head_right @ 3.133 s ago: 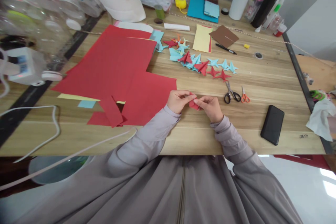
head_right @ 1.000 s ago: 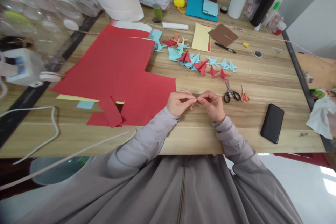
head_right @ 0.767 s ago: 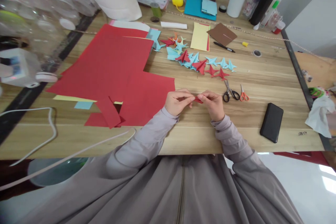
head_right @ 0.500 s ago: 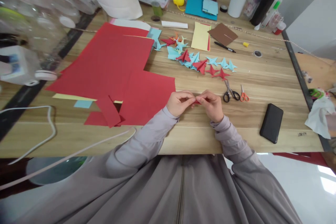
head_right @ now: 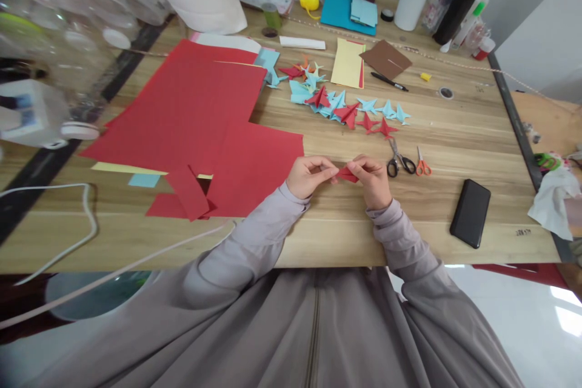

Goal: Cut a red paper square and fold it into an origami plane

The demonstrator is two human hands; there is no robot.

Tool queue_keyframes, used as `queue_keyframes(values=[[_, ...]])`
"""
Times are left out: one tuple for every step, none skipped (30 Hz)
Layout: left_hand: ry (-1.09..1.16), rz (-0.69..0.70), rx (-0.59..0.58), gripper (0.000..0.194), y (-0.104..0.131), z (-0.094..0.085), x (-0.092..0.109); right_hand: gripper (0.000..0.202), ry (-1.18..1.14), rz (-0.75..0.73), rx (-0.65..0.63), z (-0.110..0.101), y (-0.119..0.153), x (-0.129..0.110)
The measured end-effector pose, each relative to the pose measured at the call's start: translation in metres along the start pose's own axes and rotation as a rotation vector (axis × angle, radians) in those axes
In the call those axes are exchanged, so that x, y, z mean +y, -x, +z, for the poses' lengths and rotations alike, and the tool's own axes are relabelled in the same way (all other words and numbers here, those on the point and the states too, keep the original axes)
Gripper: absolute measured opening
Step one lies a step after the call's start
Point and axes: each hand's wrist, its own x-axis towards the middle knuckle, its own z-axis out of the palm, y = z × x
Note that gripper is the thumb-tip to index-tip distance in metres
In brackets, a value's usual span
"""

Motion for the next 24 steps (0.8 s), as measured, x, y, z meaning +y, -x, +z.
queue_keyframes(values=[[0.006,-0.009,0.005,0.027,-0.0001,-0.0004,0.0002,0.025,0.019,-0.005,0.006,-0.0005,-0.0002,-0.0006],[0.015,-0.016,0.007,0.028,0.0000,-0.0004,0.0004,0.025,0.037,-0.013,0.011,-0.0010,-0.0004,-0.0009],[0.027,-0.020,0.007,0.028,0.0001,-0.0002,0.0005,0.025,0.052,-0.022,0.013,-0.0013,-0.0004,-0.0009],[0.036,-0.021,0.009,0.027,0.0004,0.0002,0.0006,0.025,0.064,-0.030,0.011,-0.0015,-0.0004,-0.0008],[0.040,-0.015,0.014,0.027,0.0007,0.0006,0.0007,0.025,0.071,-0.035,0.008,-0.0015,-0.0003,-0.0005],[0.038,-0.005,0.018,0.026,0.0010,0.0009,0.0008,0.023,0.075,-0.038,0.004,-0.0014,-0.0001,-0.0002],[0.031,0.007,0.021,0.025,0.0013,0.0011,0.0010,0.022,0.077,-0.039,-0.003,-0.0012,0.0002,0.0000],[0.021,0.019,0.019,0.025,0.0016,0.0011,0.0014,0.020,0.075,-0.041,-0.010,-0.0010,0.0004,0.0003],[0.012,0.028,0.014,0.024,0.0018,0.0009,0.0019,0.019,0.070,-0.041,-0.016,-0.0009,0.0005,0.0004],[0.009,0.036,0.004,0.024,0.0018,0.0005,0.0025,0.019,0.063,-0.037,-0.021,-0.0008,0.0005,0.0006],[0.012,0.040,-0.012,0.025,0.0018,0.0001,0.0030,0.019,0.055,-0.029,-0.022,-0.0010,0.0003,0.0007],[0.021,0.042,-0.030,0.026,0.0017,-0.0004,0.0033,0.020,0.048,-0.018,-0.019,-0.0013,0.0000,0.0009],[0.032,0.041,-0.049,0.026,0.0015,-0.0008,0.0033,0.021,0.041,-0.005,-0.012,-0.0017,-0.0003,0.0010],[0.046,0.041,-0.062,0.027,0.0012,-0.0011,0.0029,0.023,0.033,0.009,-0.001,-0.0022,-0.0008,0.0012],[0.060,0.042,-0.069,0.028,0.0008,-0.0013,0.0021,0.024,0.027,0.018,0.010,-0.0028,-0.0012,0.0015],[0.072,0.040,-0.069,0.028,0.0005,-0.0014,0.0010,0.026,0.022,0.022,0.023,-0.0033,-0.0016,0.0018],[0.082,0.036,-0.064,0.029,0.0002,-0.0013,-0.0003,0.029,0.021,0.022,0.036,-0.0037,-0.0019,0.0022],[0.088,0.031,-0.058,0.029,0.0000,-0.0012,-0.0017,0.032,0.025,0.019,0.046,-0.0041,-0.0021,0.0027],[0.089,0.024,-0.054,0.029,-0.0001,-0.0011,-0.0029,0.034,0.035,0.014,0.055,-0.0042,-0.0023,0.0032],[0.088,0.016,-0.054,0.029,-0.0001,-0.0008,-0.0039,0.036,0.047,0.008,0.059,-0.0043,-0.0023,0.0038],[0.085,0.010,-0.057,0.029,0.0000,-0.0005,-0.0046,0.037,0.060,0.002,0.060,-0.0043,-0.0024,0.0044],[0.082,0.005,-0.061,0.028,0.0001,-0.0001,-0.0049,0.037,0.070,-0.005,0.059,-0.0043,-0.0024,0.0049],[0.080,0.003,-0.059,0.028,0.0003,0.0003,-0.0048,0.037,0.075,-0.011,0.058,-0.0043,-0.0024,0.0054],[0.077,0.002,-0.049,0.028,0.0005,0.0007,-0.0045,0.036,0.076,-0.018,0.061,-0.0042,-0.0025,0.0056]])
